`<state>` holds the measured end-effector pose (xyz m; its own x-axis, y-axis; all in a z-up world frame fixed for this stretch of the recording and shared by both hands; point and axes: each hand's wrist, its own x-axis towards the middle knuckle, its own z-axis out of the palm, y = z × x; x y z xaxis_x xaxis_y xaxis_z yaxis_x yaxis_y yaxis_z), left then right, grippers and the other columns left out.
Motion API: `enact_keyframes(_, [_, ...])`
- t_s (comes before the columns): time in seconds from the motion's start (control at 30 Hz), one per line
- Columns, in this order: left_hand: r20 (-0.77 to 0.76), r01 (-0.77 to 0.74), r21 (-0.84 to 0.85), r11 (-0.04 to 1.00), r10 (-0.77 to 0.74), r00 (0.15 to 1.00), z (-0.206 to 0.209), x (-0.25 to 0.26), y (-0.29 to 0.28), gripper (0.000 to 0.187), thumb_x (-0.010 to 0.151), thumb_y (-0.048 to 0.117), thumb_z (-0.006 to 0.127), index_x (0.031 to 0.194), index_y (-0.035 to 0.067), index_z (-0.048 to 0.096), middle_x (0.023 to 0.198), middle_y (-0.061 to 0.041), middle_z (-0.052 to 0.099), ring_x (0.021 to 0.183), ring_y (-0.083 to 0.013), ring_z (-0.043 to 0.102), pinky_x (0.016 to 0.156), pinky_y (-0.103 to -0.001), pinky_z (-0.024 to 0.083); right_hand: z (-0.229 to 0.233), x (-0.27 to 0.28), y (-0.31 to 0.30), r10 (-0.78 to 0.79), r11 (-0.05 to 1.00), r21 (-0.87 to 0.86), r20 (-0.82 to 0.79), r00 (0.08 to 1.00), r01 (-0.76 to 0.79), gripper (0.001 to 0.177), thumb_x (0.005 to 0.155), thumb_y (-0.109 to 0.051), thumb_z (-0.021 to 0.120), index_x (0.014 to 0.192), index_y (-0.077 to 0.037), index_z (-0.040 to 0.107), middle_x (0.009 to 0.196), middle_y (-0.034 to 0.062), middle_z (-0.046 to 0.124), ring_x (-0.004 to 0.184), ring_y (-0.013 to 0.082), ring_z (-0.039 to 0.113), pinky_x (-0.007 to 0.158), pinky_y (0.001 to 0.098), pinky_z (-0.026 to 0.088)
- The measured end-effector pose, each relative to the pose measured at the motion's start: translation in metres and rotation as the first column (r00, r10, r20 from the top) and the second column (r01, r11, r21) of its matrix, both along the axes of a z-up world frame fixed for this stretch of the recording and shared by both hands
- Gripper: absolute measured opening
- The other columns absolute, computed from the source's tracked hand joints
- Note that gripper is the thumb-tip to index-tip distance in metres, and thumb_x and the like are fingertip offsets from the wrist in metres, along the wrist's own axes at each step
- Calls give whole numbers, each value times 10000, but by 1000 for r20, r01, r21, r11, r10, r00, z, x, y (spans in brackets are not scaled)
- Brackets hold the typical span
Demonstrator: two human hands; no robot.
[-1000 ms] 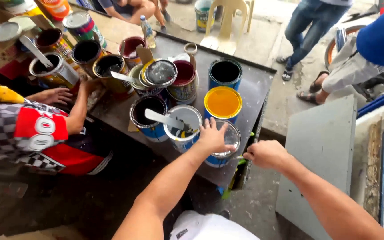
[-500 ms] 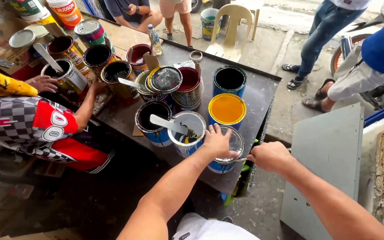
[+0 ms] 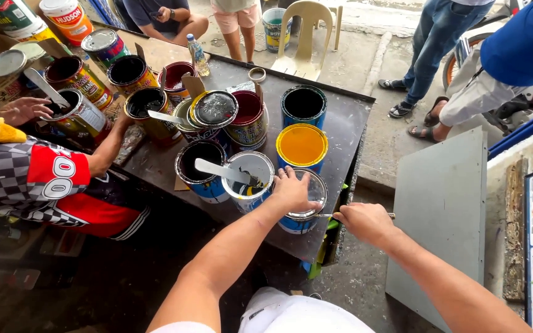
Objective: Mixing different colors of paint in cans to achieve a specific shade, using stirring sticks and color swatches for reference.
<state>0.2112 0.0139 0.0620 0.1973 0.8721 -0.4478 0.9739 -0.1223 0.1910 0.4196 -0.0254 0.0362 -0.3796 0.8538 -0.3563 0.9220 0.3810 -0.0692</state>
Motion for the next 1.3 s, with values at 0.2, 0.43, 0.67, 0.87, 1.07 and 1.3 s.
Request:
enact_keyframes(0.2, [25, -5, -13, 1000, 5, 1000, 10, 3, -5, 1185, 761, 827, 632, 1658, 181, 205, 1607, -431, 160, 1512, -596, 157, 1210, -668, 147, -39, 12, 2, 42, 979, 204, -109, 993, -19, 453, 1014, -529, 429, 868, -167, 660, 846, 115, 703, 863, 339, 743, 775, 484, 605])
enact_keyframes(0.43, [17, -22, -6, 1000, 22, 1000, -3, 4, -5, 1255, 701, 886, 617, 1657, 193, 193, 1597, -437, 162, 1506, -605, 155, 1204, -670, 153, -131, 7, -37, -503, 864, -317, -536, 678, 391, 531, 1028, -646, 400, 834, -239, 680, 783, 44, 733, 869, 291, 735, 760, 443, 582])
enact_keyframes(0.67, [21, -32, 142, 989, 30, 999, -53, -7, 20, 974, 858, 667, 612, 1633, 211, 238, 1415, -346, 466, 1345, -536, 477, 1078, -609, 388, -25, -4, -17, -26, 987, 159, -70, 997, 37, 385, 1004, -464, 444, 837, -194, 662, 818, 74, 722, 824, 337, 754, 757, 465, 591])
enact_keyframes(0.87, [13, -1, -42, 999, 1, 1000, -3, 3, -2, 1336, 658, 900, 624, 1671, 208, 97, 1615, -423, 142, 1521, -579, 134, 1209, -664, 129, -84, 9, -21, -85, 978, 151, -335, 939, 142, 412, 1024, -483, 450, 807, -174, 614, 745, 95, 655, 796, 371, 723, 711, 481, 572])
enact_keyframes(1.07, [-18, 30, 7, 1000, -30, 999, -24, 2, 4, 1362, 653, 948, 580, 1669, 189, 82, 1578, -455, 183, 1487, -632, 167, 1183, -697, 158, -158, -7, -53, -455, 880, -248, -685, 569, 406, 427, 1046, -492, 505, 880, -145, 690, 822, 165, 738, 952, 426, 700, 762, 544, 543])
enact_keyframes(1.3, [-29, 33, 26, 999, -32, 999, -32, 6, 3, 1347, 671, 940, 594, 1670, 194, 84, 1570, -456, 196, 1476, -644, 180, 1181, -695, 177, -46, -6, -29, -148, 981, 116, -89, 985, 158, 394, 1022, -528, 406, 901, -219, 619, 827, 75, 728, 849, 351, 760, 793, 480, 593])
